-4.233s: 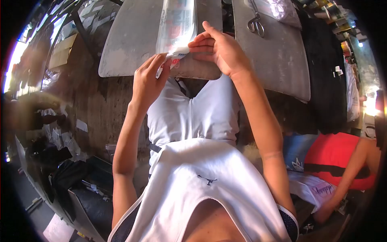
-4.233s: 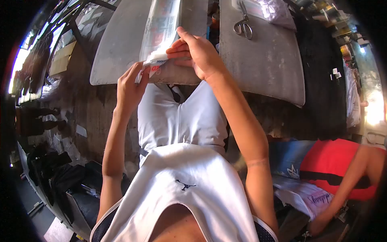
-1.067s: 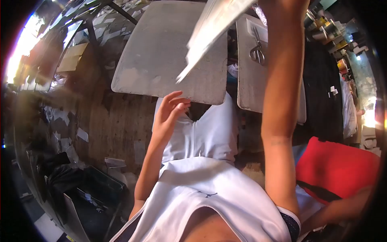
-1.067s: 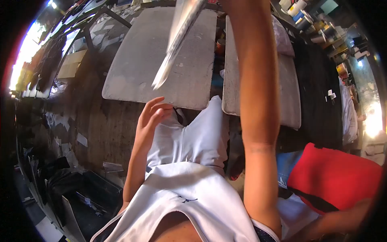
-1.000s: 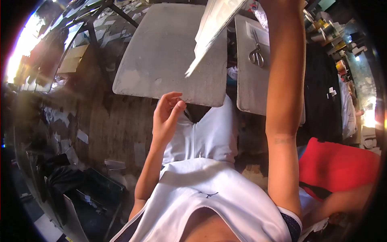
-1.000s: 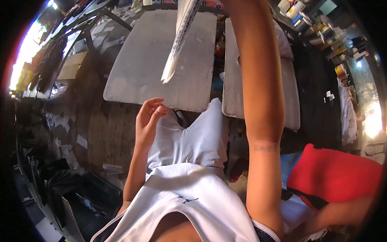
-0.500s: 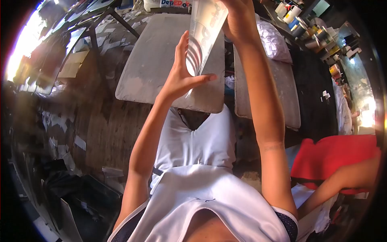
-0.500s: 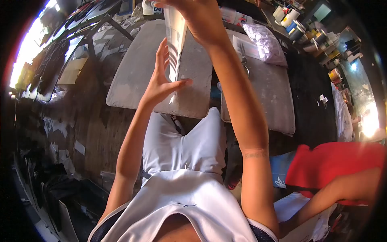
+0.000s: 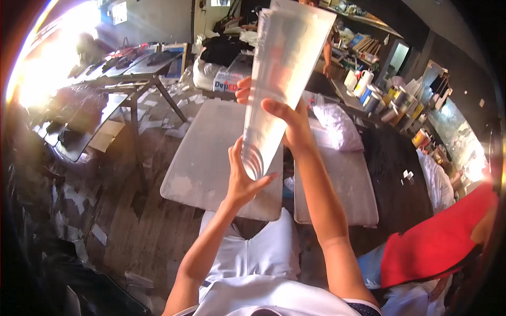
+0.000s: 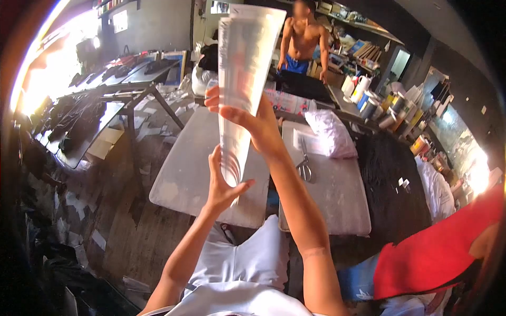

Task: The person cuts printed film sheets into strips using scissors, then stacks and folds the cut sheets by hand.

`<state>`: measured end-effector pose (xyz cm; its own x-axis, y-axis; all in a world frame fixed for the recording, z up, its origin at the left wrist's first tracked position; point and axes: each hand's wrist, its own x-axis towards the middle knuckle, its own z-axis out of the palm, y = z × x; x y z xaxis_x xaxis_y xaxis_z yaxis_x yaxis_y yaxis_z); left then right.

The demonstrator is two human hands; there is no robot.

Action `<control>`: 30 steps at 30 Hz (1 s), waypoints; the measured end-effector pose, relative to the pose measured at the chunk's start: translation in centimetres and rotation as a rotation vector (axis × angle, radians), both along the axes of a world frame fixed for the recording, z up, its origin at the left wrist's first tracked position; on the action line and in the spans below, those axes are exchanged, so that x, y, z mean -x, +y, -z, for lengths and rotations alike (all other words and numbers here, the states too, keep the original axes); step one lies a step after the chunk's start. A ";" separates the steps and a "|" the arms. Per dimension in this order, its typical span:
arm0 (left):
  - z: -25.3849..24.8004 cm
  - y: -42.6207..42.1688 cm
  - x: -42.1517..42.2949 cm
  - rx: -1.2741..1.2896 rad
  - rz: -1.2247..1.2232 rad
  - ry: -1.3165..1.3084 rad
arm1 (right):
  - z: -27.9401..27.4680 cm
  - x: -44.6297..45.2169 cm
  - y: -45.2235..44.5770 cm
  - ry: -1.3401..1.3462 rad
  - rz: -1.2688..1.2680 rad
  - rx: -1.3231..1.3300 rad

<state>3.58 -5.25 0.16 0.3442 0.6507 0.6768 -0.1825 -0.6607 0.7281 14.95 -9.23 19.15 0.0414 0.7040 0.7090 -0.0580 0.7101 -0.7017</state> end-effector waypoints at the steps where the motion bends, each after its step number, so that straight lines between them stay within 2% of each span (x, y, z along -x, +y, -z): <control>1: -0.2 -0.4 -0.2 -0.026 -0.013 -0.041 | -0.1 0.0 0.0 0.021 -0.035 0.015; 4: -0.2 -0.7 -0.7 -0.065 -0.057 -0.083 | -0.3 -0.2 0.2 0.013 -0.034 -0.002; 6: 0.2 -1.2 -1.1 -0.071 -0.166 -0.013 | 0.3 -0.8 0.4 -0.003 -0.020 0.050; 9: -0.1 -1.6 -1.1 -0.038 -0.209 0.017 | 1.9 -1.9 1.3 0.021 -0.139 0.120; 12: -0.5 -1.8 -0.8 -0.043 -0.237 0.040 | 1.9 -1.6 1.2 0.048 -0.153 0.109; 18: 0.5 -1.0 0.2 -0.042 -0.075 -0.009 | 2.2 -2.2 1.7 0.054 -0.178 0.121; 20: 0.7 -1.0 0.3 0.072 -0.038 0.005 | 2.3 -2.1 1.7 0.060 -0.195 0.113; 27: 3.1 0.9 0.5 0.001 0.048 -0.084 | 2.4 -1.8 1.9 0.057 -0.216 0.134; 29: 3.6 1.3 0.2 0.179 0.022 -0.054 | 2.4 -1.8 1.8 0.068 -0.212 0.139; 30: 4.5 1.8 0.1 0.173 0.027 -0.052 | 2.3 -2.1 1.8 0.096 -0.220 0.137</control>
